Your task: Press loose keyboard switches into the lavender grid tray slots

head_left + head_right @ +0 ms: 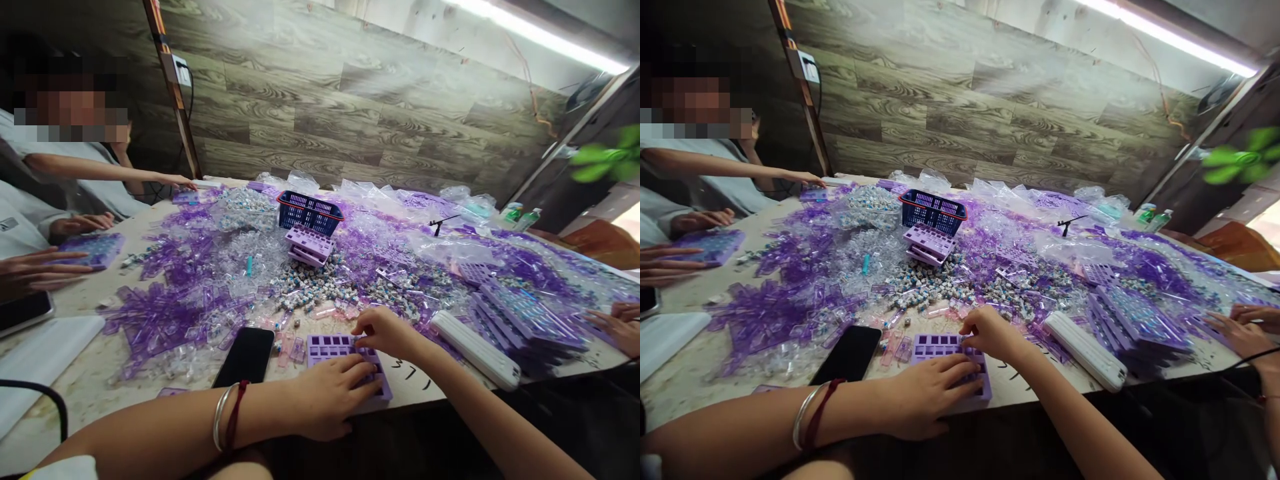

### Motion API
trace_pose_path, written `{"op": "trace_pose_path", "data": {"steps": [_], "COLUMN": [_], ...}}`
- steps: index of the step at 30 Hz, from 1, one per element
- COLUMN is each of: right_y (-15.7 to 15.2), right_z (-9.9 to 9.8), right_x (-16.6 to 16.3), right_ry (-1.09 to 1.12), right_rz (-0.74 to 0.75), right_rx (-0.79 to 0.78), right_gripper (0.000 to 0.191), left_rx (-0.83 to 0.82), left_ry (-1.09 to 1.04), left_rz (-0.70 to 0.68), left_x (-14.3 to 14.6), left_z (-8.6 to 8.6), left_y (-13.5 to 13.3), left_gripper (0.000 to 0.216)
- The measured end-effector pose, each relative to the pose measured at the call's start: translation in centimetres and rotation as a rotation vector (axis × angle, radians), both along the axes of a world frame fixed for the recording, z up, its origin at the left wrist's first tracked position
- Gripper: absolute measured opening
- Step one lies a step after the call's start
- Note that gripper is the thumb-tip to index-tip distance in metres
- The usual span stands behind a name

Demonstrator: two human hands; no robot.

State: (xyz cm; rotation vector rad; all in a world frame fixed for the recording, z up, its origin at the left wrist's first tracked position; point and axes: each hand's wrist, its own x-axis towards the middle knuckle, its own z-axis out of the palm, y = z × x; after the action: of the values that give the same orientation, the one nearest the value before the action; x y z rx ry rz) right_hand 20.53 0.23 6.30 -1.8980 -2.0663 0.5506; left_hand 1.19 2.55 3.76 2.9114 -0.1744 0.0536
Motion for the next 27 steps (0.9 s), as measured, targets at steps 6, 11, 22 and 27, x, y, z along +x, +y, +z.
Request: {"op": "trace_pose_path", "data": {"steps": [6,11,22,27], "right_y": [0.9,1.0,1.5,2.0], "right_z": [0.0,-0.1,0.4,0.4], "right_x": [0.0,0.0,-0.4,-0.7], "right_ry": [-0.118,-0.097,-0.135,-0.067], "right_rz": [0.081,0.06,0.004,-0.059], "right_rx": [-0.043,-0.044,-0.114,-0.162], "right_gripper": [0.017,0.016,0.016,0.018], "left_rx": [0.024,0.044,0.078,0.06], "left_ry": [-0.04,-0.041,-0.019,-0.031], "left_rz": [-0.017,-0.012,-0.062,-0.047], "left_x": [0.2,0.2,0.2,0.0], "left_z": [-0.3,-0.1,0.2,0.0], "left_y": [0.1,0.0,0.1,0.2], "left_gripper": [0.077,0.076,0.08,0.08]}}
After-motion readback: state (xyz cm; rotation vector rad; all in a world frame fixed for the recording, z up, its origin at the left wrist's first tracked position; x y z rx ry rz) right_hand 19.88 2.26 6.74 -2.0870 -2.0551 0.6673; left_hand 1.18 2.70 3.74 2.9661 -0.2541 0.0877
